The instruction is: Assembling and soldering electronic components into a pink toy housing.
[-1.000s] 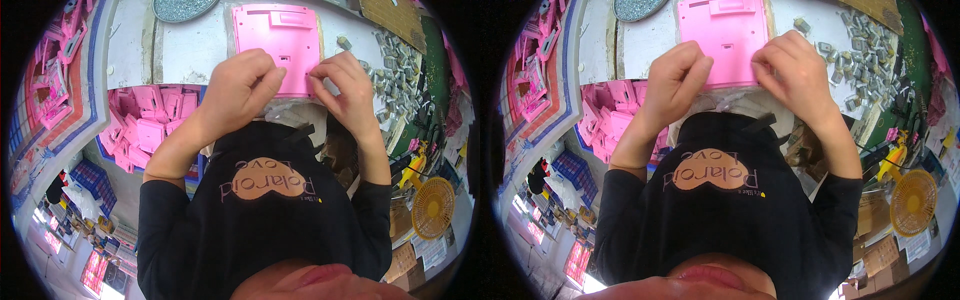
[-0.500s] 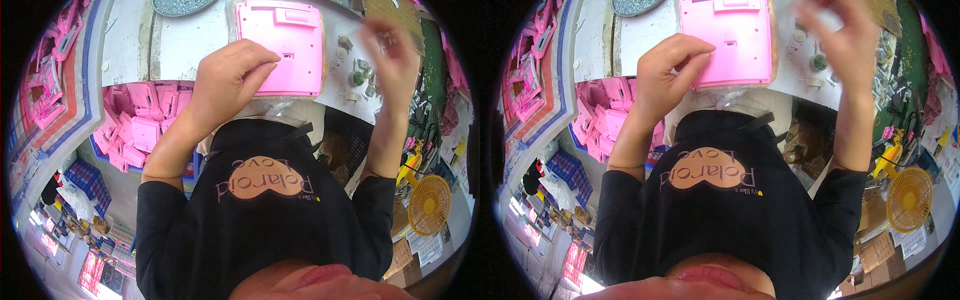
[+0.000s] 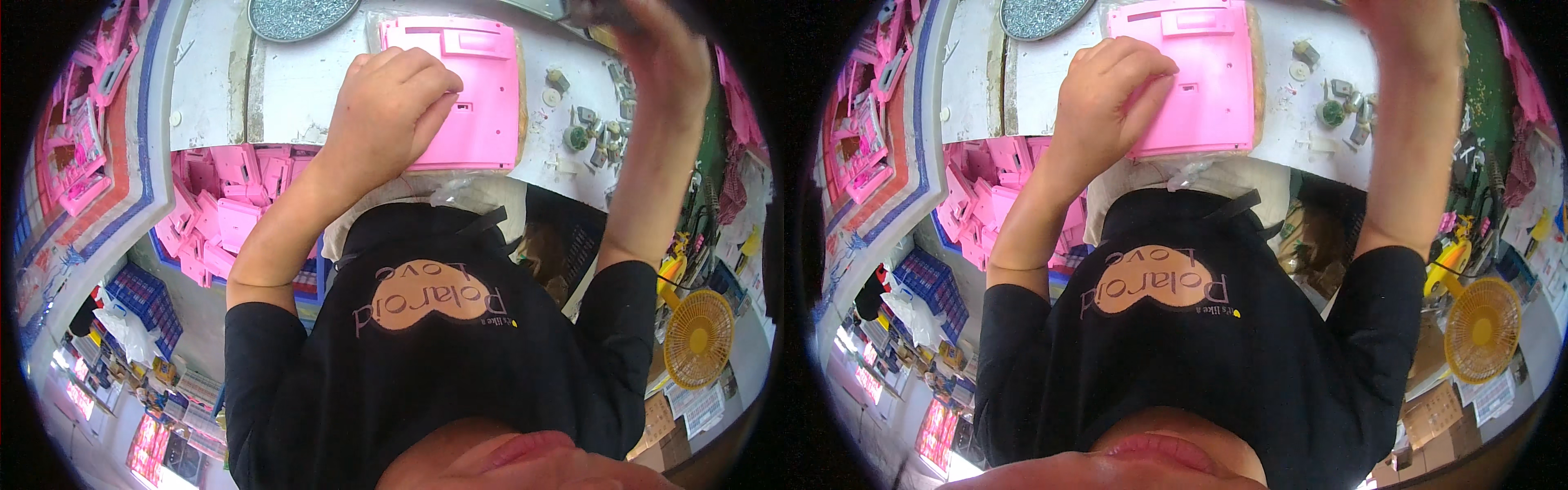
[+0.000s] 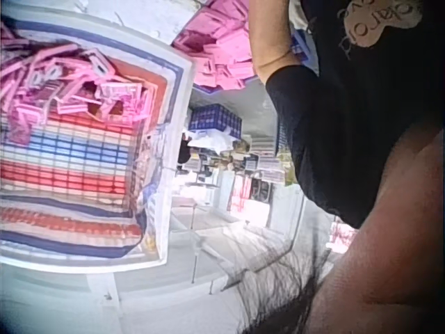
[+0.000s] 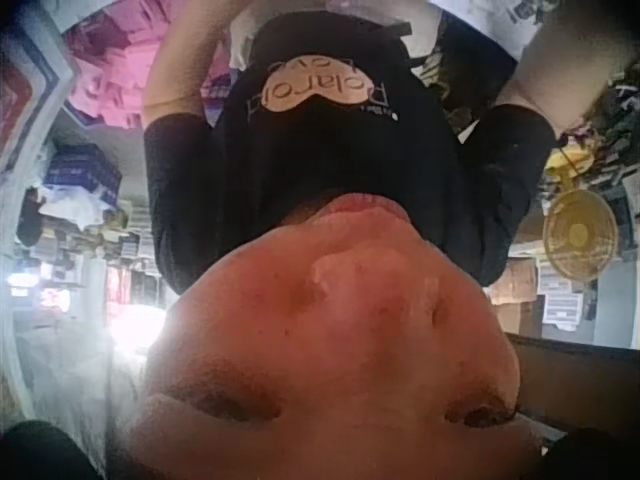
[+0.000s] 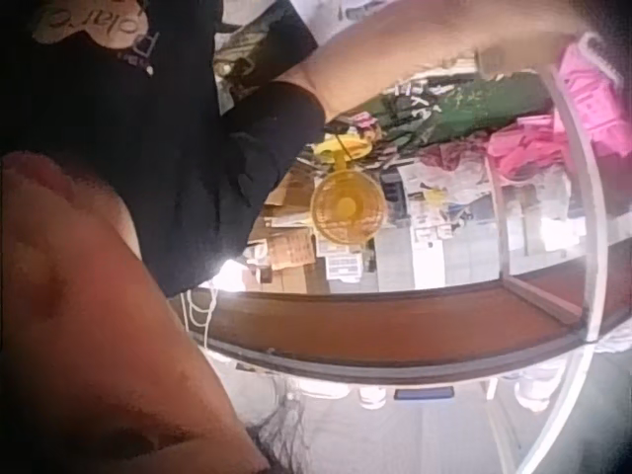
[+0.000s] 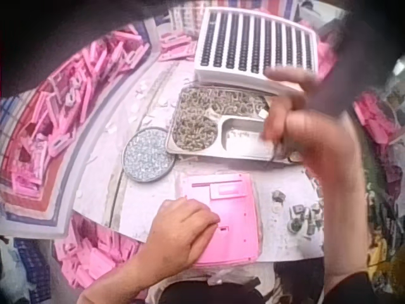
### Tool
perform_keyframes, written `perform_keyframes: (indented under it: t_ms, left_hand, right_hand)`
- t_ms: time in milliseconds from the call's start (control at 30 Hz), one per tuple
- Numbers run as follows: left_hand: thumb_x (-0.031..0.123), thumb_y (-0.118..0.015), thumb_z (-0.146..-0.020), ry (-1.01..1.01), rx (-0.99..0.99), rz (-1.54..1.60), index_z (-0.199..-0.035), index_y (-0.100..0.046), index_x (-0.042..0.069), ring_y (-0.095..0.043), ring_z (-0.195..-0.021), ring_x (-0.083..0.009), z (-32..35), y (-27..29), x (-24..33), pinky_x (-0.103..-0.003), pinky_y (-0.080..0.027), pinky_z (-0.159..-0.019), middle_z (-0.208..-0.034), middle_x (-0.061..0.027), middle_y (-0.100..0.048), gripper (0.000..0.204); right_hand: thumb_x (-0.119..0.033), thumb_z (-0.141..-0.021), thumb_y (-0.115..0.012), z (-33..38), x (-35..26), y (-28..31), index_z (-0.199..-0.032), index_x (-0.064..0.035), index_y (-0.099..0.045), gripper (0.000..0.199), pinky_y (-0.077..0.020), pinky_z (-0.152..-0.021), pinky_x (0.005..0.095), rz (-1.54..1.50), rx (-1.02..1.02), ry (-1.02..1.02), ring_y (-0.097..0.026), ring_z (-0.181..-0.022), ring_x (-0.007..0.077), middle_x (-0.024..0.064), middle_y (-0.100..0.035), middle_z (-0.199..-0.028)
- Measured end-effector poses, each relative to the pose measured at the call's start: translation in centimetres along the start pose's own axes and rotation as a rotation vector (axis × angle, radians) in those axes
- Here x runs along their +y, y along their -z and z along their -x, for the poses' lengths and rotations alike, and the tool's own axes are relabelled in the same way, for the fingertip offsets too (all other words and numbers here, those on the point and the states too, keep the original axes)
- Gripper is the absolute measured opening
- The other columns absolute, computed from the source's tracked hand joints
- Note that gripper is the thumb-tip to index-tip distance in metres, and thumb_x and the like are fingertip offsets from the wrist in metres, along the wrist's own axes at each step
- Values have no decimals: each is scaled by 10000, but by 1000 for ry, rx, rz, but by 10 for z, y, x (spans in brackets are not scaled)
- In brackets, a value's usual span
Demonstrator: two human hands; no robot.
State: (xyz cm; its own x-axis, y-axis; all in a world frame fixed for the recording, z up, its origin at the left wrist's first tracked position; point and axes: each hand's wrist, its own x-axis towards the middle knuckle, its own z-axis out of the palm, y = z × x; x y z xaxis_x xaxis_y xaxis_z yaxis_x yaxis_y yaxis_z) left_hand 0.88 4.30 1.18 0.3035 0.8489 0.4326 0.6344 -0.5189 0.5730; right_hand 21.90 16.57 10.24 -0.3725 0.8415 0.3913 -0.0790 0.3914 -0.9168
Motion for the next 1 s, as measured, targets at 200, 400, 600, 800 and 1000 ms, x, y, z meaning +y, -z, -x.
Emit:
perform_keyframes:
  t_ms: [200,400,600,800,1000]
  left_hand:
    - [131,-772,-820,-12,53,-38,-887,-741,135,-626,-823,-187,-1,-8,-1,-340,-396,-807,-868,11,-685,75]
    - [179,-790,-796,-56,94,-120,-890,-755,164,-615,-854,-186,-9,-16,0,-375,-369,-826,-879,22,-687,101]
    - [200,-743,-750,-168,188,-221,-714,-702,174,-583,-808,-180,-20,-40,-2,-424,-375,-857,-754,44,-624,60]
    - [155,-665,-694,-274,94,-359,-695,-702,155,-605,-805,-186,-28,-47,1,-446,-385,-868,-759,16,-646,37]
    - [242,-773,-761,-148,85,-171,-793,-710,147,-617,-831,-187,-30,-21,17,-441,-361,-883,-807,12,-680,119]
  right_hand:
    - [-176,-875,-785,67,52,-28,-1408,22,-470,650,-497,-506,297,-418,63,22,-524,-485,137,29,-540,-590]
    - [-223,-874,-806,75,49,-39,-1394,10,-467,663,-499,-507,315,-281,105,-26,-516,-474,146,29,-525,-582]
    - [-242,-944,-731,54,68,-59,-1459,1,-403,658,-492,-497,296,-1273,155,400,-459,-481,121,-4,-454,-575]
    - [-269,-983,-686,67,16,3,-1509,-23,-387,653,-491,-564,293,-378,-10,113,-471,-572,119,-1,-478,-644]
    - [-210,-989,-688,71,25,-3,-1556,-29,-295,713,-515,-529,285,-506,-68,241,-470,-519,113,-2,-464,-593]
